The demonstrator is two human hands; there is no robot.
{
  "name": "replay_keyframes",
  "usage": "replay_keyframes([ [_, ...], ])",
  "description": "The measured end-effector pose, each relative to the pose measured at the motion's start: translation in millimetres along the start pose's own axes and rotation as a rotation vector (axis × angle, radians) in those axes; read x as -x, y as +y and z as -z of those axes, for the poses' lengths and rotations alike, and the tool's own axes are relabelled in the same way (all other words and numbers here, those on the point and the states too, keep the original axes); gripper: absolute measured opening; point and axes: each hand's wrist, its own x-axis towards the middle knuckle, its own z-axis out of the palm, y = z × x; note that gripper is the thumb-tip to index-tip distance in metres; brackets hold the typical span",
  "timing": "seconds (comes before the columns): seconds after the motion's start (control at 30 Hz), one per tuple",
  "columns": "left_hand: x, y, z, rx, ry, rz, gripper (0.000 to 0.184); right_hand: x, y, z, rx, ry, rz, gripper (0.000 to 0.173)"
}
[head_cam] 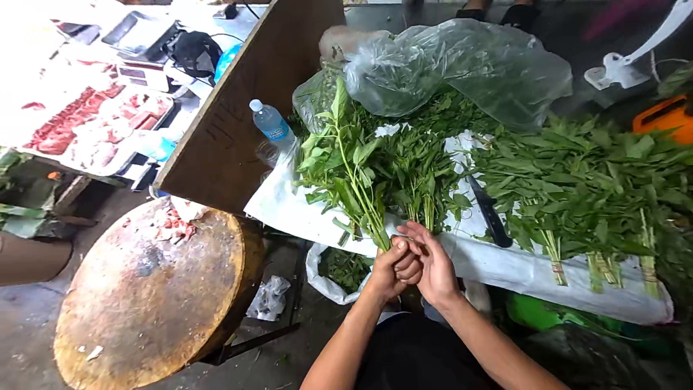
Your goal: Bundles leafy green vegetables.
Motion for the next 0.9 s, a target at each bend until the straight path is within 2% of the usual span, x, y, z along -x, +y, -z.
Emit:
replay_keyframes([
  [0.1, 4, 0, 6, 0.078, 0.017, 0.048, 0.022, 1, 4, 2, 0.048, -0.058, 0.056, 0.05],
  [0.17, 4, 1, 9, 0.042, 0.196, 0.042, 0.023, -3, 16, 8, 0.144, -0.035, 0.086, 0.048],
  [0.27, 10, 12, 30, -0.19, 0.511, 0.136, 0.021, -8, 32, 34, 0.4, 0.051, 0.083, 0.044],
  [0.4, 28, 20, 71, -0.553, 0.758, 0.34, 0.019, -27, 21, 71, 0.692, 0.189, 0.034, 0.03],
  [0.5, 30, 43, 47, -0.617, 0.66, 0.354, 0.021, -59, 7, 90, 0.947, 0.23, 0.022, 0.031],
  [0.6, 25, 73, 22, -0.495, 0.491, 0.185, 0.024, -92, 1, 94, 1.152, 0.183, -0.038, 0.033],
  [0.7, 25, 81, 21, -0.31, 0.399, 0.037, 0.031, -107, 8, 90, 1.364, 0.115, -0.111, 0.034],
  [0.8, 31, 68, 26, -0.314, 0.483, 0.011, 0.034, -114, 9, 78, 1.515, 0.075, -0.239, 0.033],
  [0.9, 44, 55, 32, -0.329, 0.582, 0.047, 0.031, -112, -2, 74, 1.337, 0.037, -0.297, 0.031],
])
